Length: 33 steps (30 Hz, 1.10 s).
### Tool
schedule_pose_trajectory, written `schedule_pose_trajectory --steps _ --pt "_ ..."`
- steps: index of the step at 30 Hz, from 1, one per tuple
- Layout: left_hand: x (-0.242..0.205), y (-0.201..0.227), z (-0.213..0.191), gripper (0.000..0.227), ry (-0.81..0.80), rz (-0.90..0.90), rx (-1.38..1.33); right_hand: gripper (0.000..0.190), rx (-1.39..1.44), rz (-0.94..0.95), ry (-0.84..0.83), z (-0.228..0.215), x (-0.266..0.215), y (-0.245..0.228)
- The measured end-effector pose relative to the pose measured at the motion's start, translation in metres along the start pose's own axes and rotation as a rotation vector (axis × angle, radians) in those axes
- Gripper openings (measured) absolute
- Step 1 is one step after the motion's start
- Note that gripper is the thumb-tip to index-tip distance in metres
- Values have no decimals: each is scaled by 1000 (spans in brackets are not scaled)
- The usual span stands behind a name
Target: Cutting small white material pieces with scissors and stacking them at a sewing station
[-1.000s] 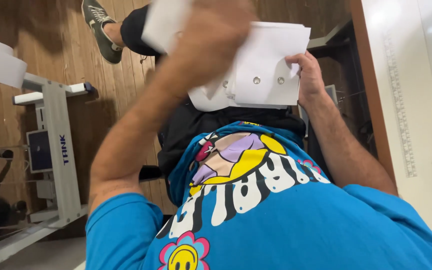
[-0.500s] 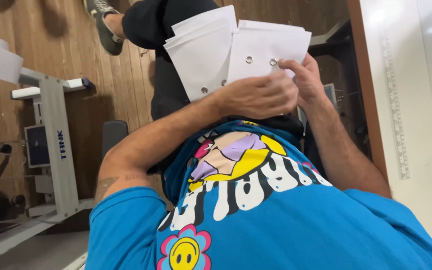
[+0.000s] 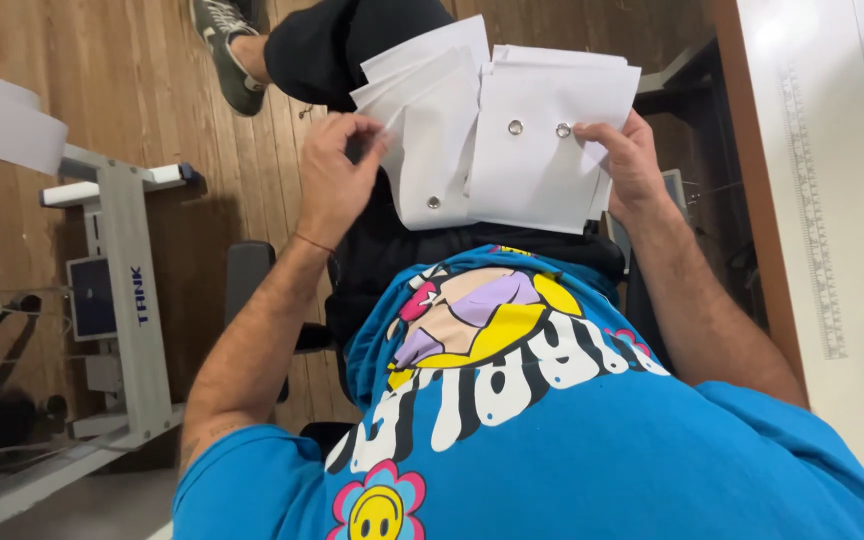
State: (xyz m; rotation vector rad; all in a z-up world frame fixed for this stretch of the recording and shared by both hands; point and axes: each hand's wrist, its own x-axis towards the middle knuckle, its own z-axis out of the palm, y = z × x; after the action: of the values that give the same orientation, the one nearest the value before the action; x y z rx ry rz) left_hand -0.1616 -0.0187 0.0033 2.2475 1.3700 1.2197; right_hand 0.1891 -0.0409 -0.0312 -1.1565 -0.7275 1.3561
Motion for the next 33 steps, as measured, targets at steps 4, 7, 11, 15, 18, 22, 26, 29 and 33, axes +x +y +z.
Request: schedule_pose_trajectory --steps 4,7,11,15,18,22,26,29,33 --pt "22 40 -34 5 54 -62 -341 38 66 -15 34 -8 13 11" --pt "28 62 -51 5 165 120 -274 37 83 -29 5 -8 6 18" --pt "64 81 -14 10 137 3 -562 38 55 -2 -13 4 7 1" --pt "72 75 72 4 18 -42 -563 73 163 59 -92 28 -16 -26" --pt "63 83 101 17 3 -14 -177 84 156 39 -181 28 -19 -31" --pt "57 88 82 18 98 195 -17 50 -39 -48 -83 -1 -2 -2" --pt "36 54 39 42 234 119 90 54 -98 -44 -96 -5 -8 -8" --pt "14 28 12 56 185 -205 55 50 -80 -57 -86 -6 -5 -5" --pt "-16 -53 32 47 110 -555 -343 28 13 -103 -18 12 -22 -19"
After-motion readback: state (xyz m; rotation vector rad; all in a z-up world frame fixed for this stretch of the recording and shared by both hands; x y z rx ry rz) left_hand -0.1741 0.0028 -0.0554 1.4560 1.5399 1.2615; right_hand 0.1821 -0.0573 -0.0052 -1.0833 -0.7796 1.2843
